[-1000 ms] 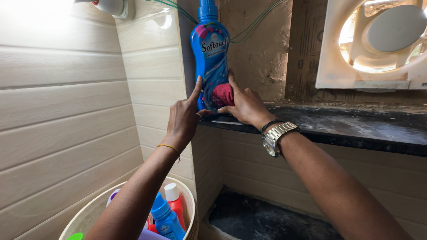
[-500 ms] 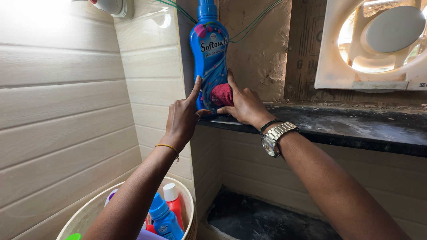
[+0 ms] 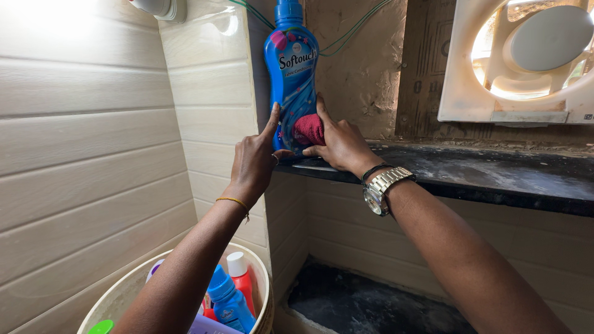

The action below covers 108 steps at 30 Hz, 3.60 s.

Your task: The person wipes a blue Softtouch fabric conditioner bottle with a pink cloth, then places it on a bathroom shelf. Next, they wipe a green Comfort fabric conditioner bottle with the same cloth and place it on the shelf next to the first bottle.

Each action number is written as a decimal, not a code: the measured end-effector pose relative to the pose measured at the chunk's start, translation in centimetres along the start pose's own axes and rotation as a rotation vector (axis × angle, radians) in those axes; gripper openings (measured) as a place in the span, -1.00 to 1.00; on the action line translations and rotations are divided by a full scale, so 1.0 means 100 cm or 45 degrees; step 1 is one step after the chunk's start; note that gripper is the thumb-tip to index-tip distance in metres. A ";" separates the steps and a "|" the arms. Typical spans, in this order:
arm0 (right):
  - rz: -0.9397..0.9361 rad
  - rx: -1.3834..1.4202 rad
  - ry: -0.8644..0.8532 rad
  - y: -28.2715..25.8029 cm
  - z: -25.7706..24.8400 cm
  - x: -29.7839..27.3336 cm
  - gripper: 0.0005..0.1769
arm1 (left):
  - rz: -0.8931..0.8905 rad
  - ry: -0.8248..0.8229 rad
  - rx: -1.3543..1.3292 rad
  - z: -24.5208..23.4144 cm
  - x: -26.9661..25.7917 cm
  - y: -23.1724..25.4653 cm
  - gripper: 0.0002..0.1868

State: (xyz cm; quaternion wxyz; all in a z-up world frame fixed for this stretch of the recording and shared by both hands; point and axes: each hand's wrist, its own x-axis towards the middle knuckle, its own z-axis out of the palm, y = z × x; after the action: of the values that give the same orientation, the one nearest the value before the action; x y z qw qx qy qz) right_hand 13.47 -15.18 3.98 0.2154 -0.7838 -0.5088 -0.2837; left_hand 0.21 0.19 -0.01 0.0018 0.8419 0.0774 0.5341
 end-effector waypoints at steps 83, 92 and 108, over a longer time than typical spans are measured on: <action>-0.422 -0.106 0.628 -0.026 0.005 -0.076 -0.47 | 0.273 -0.032 0.130 -0.099 -0.075 -0.026 -0.88; -0.703 -0.338 0.659 -0.061 0.025 -0.127 -0.49 | 0.235 -0.231 0.183 -0.145 -0.124 -0.045 -0.71; -0.476 0.400 0.129 -0.139 0.113 -0.169 -0.33 | 0.039 -0.589 0.248 -0.157 -0.186 -0.140 -0.98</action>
State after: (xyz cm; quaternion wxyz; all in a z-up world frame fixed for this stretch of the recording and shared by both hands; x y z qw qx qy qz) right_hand -2.15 -14.08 -14.96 0.3035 -0.6177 -0.6713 -0.2749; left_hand -23.47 10.36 -11.24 -0.0697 0.9390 0.1131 0.3172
